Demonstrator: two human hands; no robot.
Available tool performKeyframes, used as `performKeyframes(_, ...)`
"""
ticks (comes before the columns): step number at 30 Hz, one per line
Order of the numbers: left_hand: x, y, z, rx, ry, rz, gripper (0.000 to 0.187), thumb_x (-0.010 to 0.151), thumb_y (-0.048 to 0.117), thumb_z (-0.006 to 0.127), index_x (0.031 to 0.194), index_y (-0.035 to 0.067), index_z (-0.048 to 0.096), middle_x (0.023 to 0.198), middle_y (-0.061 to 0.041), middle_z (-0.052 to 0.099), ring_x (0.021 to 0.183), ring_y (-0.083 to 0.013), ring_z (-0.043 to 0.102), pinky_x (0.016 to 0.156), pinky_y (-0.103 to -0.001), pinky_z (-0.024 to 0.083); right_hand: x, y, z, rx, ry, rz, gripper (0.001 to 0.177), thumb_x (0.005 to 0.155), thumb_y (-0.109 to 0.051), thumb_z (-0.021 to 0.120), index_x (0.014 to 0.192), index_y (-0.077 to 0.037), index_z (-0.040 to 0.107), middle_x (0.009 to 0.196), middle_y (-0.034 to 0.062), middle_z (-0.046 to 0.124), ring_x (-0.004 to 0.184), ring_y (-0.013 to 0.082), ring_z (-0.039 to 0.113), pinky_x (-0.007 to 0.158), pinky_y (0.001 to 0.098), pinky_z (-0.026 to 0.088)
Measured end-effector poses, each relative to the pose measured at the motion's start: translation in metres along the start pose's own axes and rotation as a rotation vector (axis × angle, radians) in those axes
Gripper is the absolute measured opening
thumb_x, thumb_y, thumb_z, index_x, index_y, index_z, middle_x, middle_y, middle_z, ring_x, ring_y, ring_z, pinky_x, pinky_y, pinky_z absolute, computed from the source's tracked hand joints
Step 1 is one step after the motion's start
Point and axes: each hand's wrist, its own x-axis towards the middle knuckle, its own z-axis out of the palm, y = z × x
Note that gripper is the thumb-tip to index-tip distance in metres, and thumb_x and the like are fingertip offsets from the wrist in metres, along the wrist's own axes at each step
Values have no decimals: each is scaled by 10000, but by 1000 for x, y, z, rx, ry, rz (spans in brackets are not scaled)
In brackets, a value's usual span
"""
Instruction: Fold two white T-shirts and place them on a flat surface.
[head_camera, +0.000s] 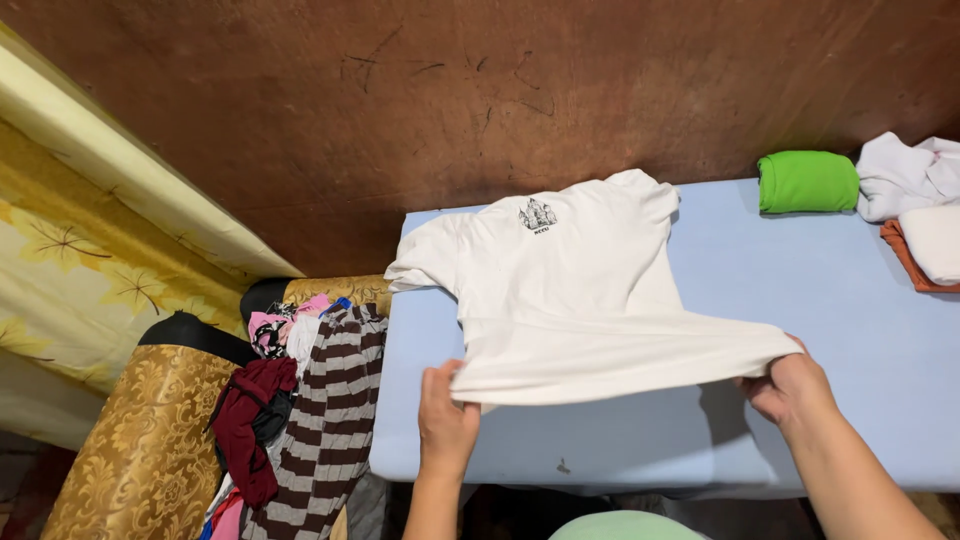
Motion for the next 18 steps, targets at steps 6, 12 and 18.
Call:
performKeyframes(6,-6,-47,-46,189,12,-179,317,844,-74,556,1133,43,613,1140,-100,602,1030,-251,631,911,-346,513,10,38,-50,-642,-372,-130,348,868,-43,664,1199,-148,650,930,106,726,849,225,683,780,358,549)
performKeyframes(12,-52,-102,-62,281,-77,-62,275,756,-104,568,998,27,581,1043,-118,593,960,-303,633,859,-376,518,6,49,-89,-724,-198,-418,387,862,26,577,1227,-90,636,951,107,699,867,208,660,798,336,523)
performKeyframes(18,-82,-131,-79,380,-348,281,274,704,-106,536,939,32,561,989,-170,552,908,-398,607,785,-422,514,-8,58,-99,-777,-313,-393,406,850,64,586,1217,-94,660,986,100,703,882,215,686,812,334,545)
